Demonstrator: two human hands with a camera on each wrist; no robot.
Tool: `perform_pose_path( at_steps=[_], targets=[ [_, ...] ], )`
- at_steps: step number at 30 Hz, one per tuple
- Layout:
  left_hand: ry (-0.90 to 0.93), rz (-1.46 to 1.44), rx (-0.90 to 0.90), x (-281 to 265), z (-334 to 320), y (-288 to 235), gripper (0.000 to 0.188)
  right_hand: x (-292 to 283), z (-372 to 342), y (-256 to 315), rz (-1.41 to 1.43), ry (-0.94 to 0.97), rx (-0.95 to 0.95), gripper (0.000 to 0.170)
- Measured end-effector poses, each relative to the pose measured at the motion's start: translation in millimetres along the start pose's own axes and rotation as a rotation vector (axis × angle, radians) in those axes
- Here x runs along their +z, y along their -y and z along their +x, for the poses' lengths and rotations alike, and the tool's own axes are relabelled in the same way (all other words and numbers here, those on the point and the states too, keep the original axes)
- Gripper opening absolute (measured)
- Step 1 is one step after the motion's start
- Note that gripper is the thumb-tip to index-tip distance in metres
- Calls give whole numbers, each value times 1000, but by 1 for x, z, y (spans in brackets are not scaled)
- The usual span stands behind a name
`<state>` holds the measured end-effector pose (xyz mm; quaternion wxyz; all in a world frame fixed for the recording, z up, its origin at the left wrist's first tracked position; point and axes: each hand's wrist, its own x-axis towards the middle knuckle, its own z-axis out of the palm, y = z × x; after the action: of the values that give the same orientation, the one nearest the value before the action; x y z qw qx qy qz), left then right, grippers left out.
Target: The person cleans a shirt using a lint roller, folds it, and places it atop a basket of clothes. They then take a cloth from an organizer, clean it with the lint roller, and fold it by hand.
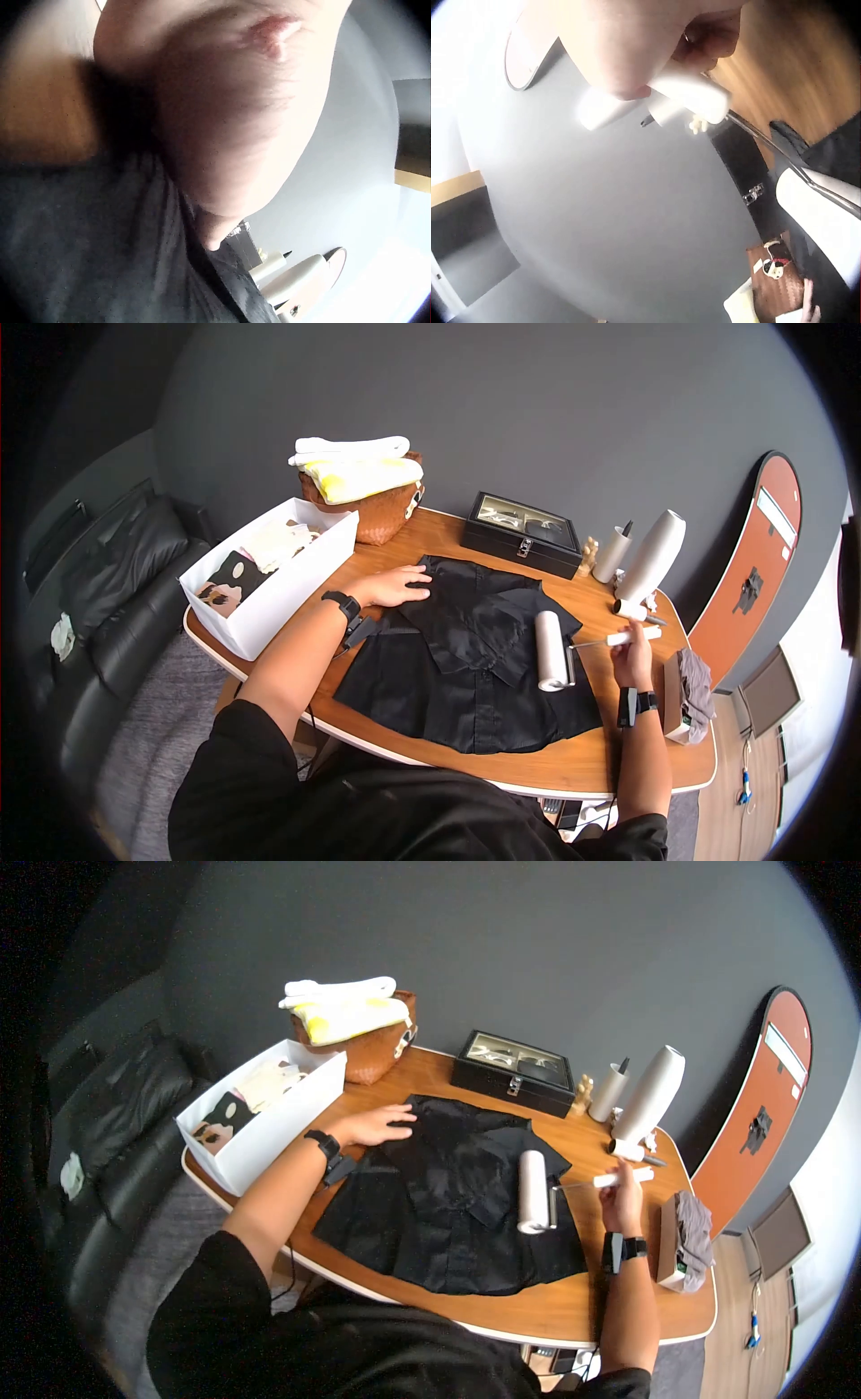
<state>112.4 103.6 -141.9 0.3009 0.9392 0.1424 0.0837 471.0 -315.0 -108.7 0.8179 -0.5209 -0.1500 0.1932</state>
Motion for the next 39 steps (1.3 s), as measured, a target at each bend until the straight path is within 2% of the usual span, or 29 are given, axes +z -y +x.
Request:
perform_pose_path(
  at_steps=[1,5,7,10,12,14,18,20,23,26,27,30,32,34,35,36,39],
  targets=[
    [-110,-64,18,2,0,1,52,15,-17,2,-3,95,12,23],
    [-368,-70,15,-1,-3,9,39,49,-51,-11,-157,401,133,33],
    [-398,-73,9,-1,-6,14,35,68,-68,-14,-214,536,202,43],
    [-419,-78,-17,-3,-10,13,34,82,-80,-19,-199,597,268,43],
    [-399,-76,-21,-3,-10,13,35,78,-71,-19,-257,585,286,42],
    [-412,-10,-9,-1,-7,16,37,61,-50,-21,-323,462,233,34],
    [-430,64,-50,0,-5,14,40,16,-11,-7,-226,221,101,22],
    [-422,-10,-112,0,-7,8,40,-7,5,2,-165,79,79,19],
    [-469,-3,-84,3,-3,15,41,-37,21,5,-48,-47,1,19],
    [-482,-40,-93,4,-6,12,42,-43,26,6,-78,-10,-17,19],
    [-479,-31,-94,3,-5,12,42,-27,13,9,-98,-27,-19,19],
    [-470,-6,-99,1,-8,8,42,14,-13,1,-130,96,20,28],
    [-464,11,-105,0,-10,3,42,41,-38,-9,-124,364,92,35],
    [-458,32,-113,0,-11,1,42,66,-64,-11,-278,480,206,44],
    [-456,33,-112,0,-11,1,42,69,-68,-17,-309,606,236,49],
    [-458,38,-112,0,-11,2,43,76,-74,-21,-312,691,240,47],
    [-459,26,-105,2,-8,7,43,87,-88,-22,-312,745,242,47]
  ],
)
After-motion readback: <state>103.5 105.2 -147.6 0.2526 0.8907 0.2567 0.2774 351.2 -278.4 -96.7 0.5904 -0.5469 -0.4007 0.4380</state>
